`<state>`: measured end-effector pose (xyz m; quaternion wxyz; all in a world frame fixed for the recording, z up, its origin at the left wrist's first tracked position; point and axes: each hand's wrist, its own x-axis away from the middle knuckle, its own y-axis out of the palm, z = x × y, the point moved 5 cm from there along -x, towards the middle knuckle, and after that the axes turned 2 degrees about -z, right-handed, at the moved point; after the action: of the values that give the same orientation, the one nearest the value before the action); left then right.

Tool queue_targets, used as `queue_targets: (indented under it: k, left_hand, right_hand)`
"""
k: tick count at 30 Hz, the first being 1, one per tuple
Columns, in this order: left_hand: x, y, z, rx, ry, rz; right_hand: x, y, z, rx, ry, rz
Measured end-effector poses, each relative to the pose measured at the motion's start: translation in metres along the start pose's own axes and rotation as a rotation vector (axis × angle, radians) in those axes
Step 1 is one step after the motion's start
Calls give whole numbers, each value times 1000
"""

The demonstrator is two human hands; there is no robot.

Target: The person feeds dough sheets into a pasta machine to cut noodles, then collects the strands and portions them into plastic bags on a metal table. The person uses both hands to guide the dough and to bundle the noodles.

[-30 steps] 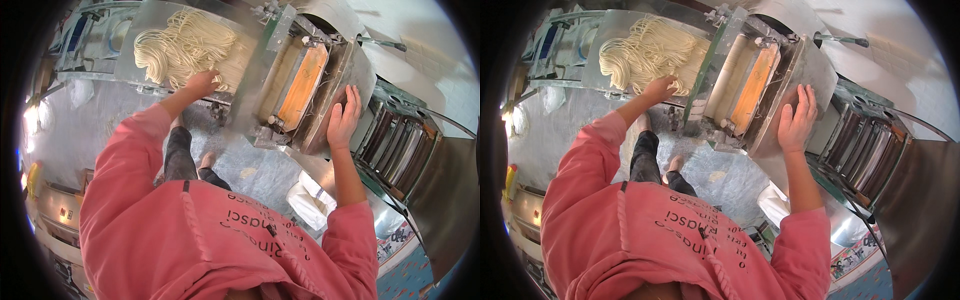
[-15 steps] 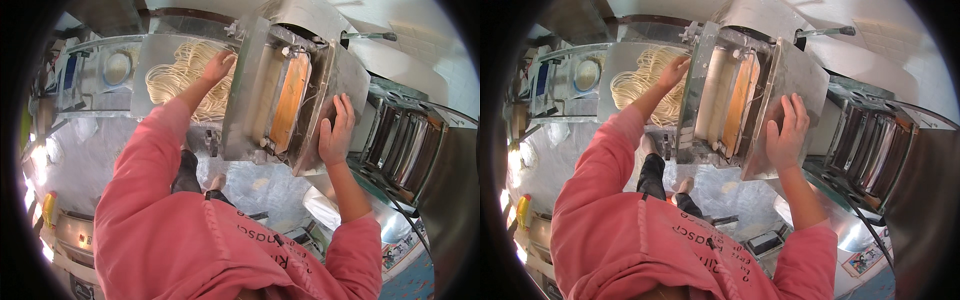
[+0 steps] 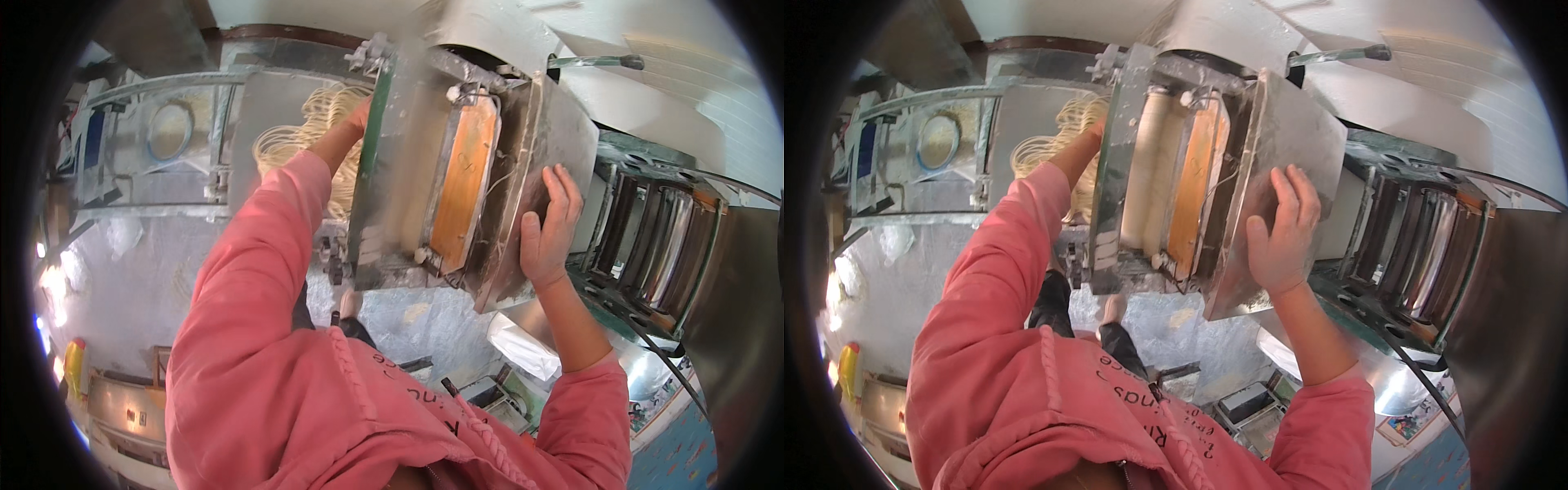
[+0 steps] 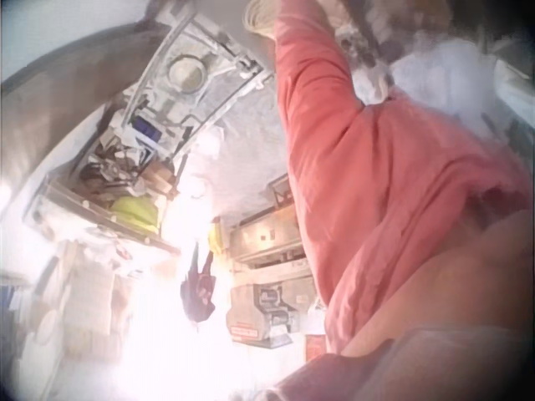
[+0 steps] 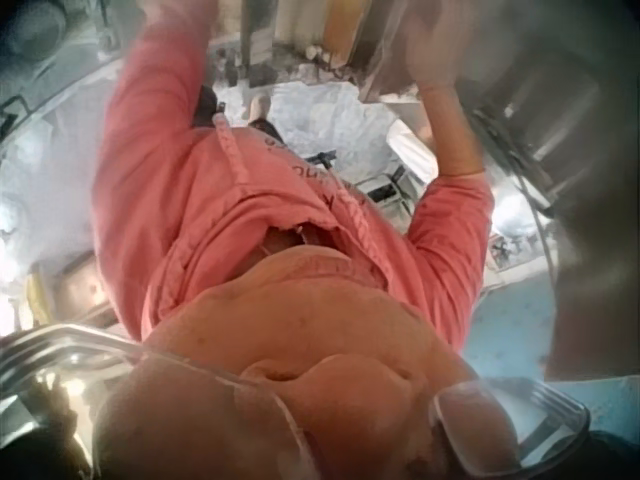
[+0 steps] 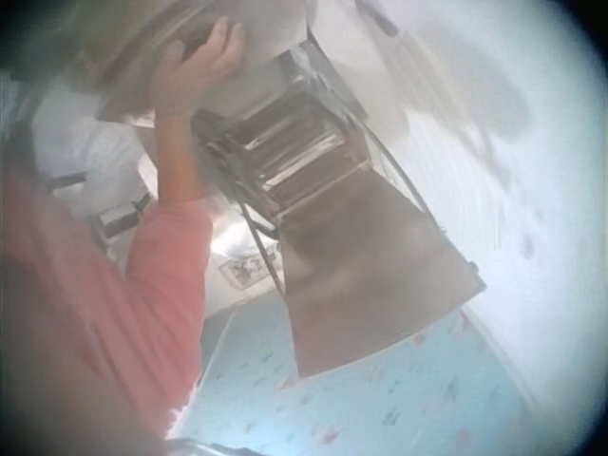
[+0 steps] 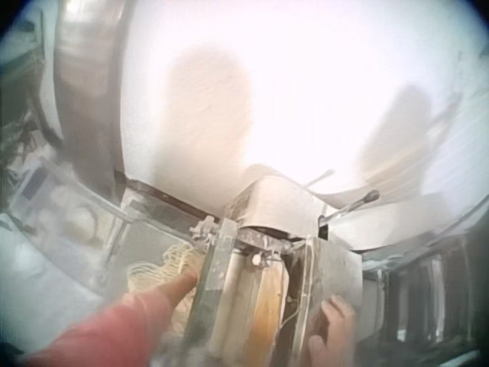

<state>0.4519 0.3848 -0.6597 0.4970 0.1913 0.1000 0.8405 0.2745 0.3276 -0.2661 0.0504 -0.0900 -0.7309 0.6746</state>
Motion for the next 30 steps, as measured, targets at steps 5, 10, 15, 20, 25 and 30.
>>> queue_targets:
  k: [5, 10, 15, 20, 25, 30]
  left_hand:
    - [56, -12, -2, -161, 2, -2]
    - [107, -16, 17, -749, 224, 145]
    - [109, -21, 46, -697, 373, 410]
    - [118, 2, 63, -760, 433, 434]
    - [138, 20, 71, -810, 433, 419]
    - [138, 27, 86, -840, 601, 388]
  right_hand:
    - [0, 0, -1, -18, -28, 45]
    - [2, 1, 1, 5, -56, 62]
    - [3, 2, 2, -2, -77, 67]
    - [4, 2, 3, 2, -94, 60]
    - [4, 2, 2, -2, -86, 56]
    - [4, 2, 2, -6, -88, 54]
